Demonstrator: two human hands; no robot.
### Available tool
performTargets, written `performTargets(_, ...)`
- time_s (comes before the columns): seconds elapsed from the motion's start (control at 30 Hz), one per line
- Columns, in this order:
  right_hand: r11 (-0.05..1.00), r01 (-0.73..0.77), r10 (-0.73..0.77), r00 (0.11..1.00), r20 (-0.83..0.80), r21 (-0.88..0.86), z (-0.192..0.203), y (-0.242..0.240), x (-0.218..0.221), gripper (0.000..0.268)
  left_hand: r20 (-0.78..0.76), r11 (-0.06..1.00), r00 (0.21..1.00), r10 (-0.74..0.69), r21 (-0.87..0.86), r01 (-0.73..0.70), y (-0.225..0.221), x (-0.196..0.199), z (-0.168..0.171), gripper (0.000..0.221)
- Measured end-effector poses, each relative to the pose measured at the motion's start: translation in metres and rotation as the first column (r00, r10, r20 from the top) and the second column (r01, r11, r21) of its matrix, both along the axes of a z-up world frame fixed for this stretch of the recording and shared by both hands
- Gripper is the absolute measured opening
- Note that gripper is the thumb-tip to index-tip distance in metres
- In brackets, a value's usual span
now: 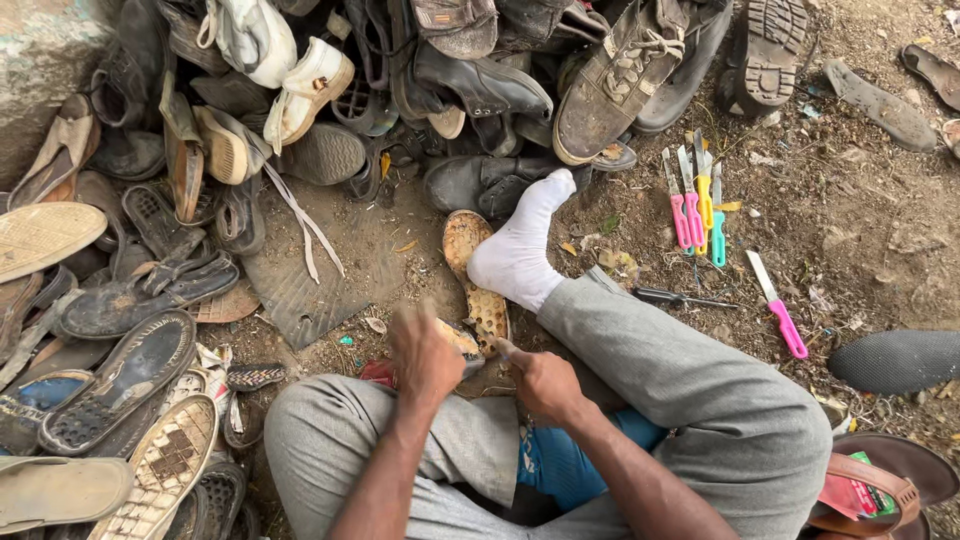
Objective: The person uses a small knife and a white tool to repair various old shoes while sitting on the ground, cutting materials and applying them to shoe soles.
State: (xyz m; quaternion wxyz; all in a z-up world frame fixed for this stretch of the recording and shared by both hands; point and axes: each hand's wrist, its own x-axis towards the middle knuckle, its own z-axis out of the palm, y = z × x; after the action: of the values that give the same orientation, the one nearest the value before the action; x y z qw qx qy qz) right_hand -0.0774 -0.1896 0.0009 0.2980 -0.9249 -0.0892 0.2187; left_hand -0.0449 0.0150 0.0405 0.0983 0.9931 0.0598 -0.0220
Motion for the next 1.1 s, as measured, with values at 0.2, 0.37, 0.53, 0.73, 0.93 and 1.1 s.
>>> performTargets(0.2,0.984,0.181,-0.180,0.970,0.165,0.010,0.005,0.007,-0.004,0.038,-0.558,0.986,0.813,-0.165,-0.125,0.114,-0.021,0.031,-0.007,0.089)
performTargets(0.37,0.941,0.257,-0.310,0.915,0.258,0.219,0.012,-0.006,0.011,0.044,-0.590,0.974,0.775,-0.227,-0.136,0.182,-0.022,0.036,-0.008,0.070)
performTargets(0.53,0.988,-0.011,-0.028,0.968,0.250,0.153,0.018,-0.014,0.010,0.043,-0.554,0.970,0.799,-0.234,-0.072,0.234,-0.034,0.007,0.008,0.066)
performTargets(0.73,0.964,-0.121,0.072,0.976,0.206,0.235,0.000,-0.029,0.025,0.038,-0.354,0.977,0.912,-0.205,-0.010,0.215,-0.042,-0.006,0.030,0.068)
performTargets(0.93,0.903,-0.163,0.106,0.981,0.161,0.397,-0.034,-0.020,0.032,0.046,-0.535,0.962,0.810,-0.242,-0.025,0.272,-0.036,-0.003,0.036,0.095)
performTargets(1.1,0.919,-0.186,0.134,0.976,0.170,0.348,-0.033,-0.029,0.018,0.047,-0.426,0.945,0.866,-0.263,0.069,0.321,-0.030,-0.013,0.003,0.074)
